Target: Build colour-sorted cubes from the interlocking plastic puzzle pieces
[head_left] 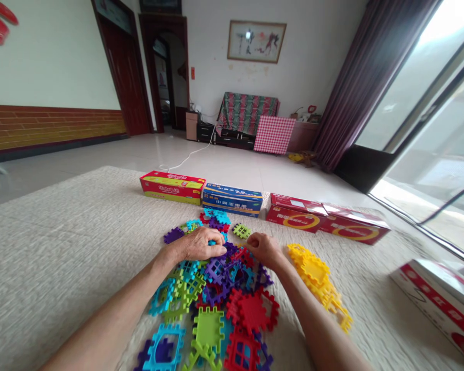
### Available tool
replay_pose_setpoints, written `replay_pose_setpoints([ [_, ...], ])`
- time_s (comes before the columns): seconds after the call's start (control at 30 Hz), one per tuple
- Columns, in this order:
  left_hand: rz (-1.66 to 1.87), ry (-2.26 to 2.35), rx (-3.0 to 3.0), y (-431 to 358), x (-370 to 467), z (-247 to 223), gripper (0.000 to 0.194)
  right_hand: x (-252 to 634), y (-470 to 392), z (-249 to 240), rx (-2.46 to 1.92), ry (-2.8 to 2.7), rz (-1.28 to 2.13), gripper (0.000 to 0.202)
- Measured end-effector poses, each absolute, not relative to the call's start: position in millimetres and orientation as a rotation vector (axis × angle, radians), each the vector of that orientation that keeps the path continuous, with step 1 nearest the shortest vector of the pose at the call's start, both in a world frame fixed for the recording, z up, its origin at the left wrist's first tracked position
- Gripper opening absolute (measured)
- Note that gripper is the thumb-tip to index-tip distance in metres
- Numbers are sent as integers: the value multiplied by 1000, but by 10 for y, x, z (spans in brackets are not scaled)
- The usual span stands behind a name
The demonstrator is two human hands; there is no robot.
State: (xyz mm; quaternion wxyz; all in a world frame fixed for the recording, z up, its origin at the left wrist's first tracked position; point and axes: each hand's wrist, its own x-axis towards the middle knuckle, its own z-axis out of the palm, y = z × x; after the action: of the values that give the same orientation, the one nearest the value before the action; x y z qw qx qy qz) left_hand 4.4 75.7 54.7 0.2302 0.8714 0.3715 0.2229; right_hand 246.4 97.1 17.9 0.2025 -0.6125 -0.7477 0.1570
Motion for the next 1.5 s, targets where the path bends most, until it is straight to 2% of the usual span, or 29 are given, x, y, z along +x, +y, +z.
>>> replay_pose_setpoints([
  [0.3,545,1034,2367,745,52,589,22,2514,914,241,-1721,-2204,380,18],
  [0.53,518,1028,2391,758,56,581,22,2598,879,399,-1507,-2119,41,20],
  [0.67,530,1034,2398,762,50,569,23,2613,886,462,-1341,-2068,-11,18],
  [0.9,543,1017,2384,777,29,545,24,2699,909,564,-1304,-1840,179,11],
  [1.17,539,1021,2386,773,35,556,24,2745,898,621,-1190,-1520,858,28],
  [1.33,531,1019,2389,763,48,567,23,2718,823,654,-1279,-1542,1194,33],
  [1.5,540,1016,2399,757,47,570,23,2658,789,581,-1365,-1673,1310,31],
])
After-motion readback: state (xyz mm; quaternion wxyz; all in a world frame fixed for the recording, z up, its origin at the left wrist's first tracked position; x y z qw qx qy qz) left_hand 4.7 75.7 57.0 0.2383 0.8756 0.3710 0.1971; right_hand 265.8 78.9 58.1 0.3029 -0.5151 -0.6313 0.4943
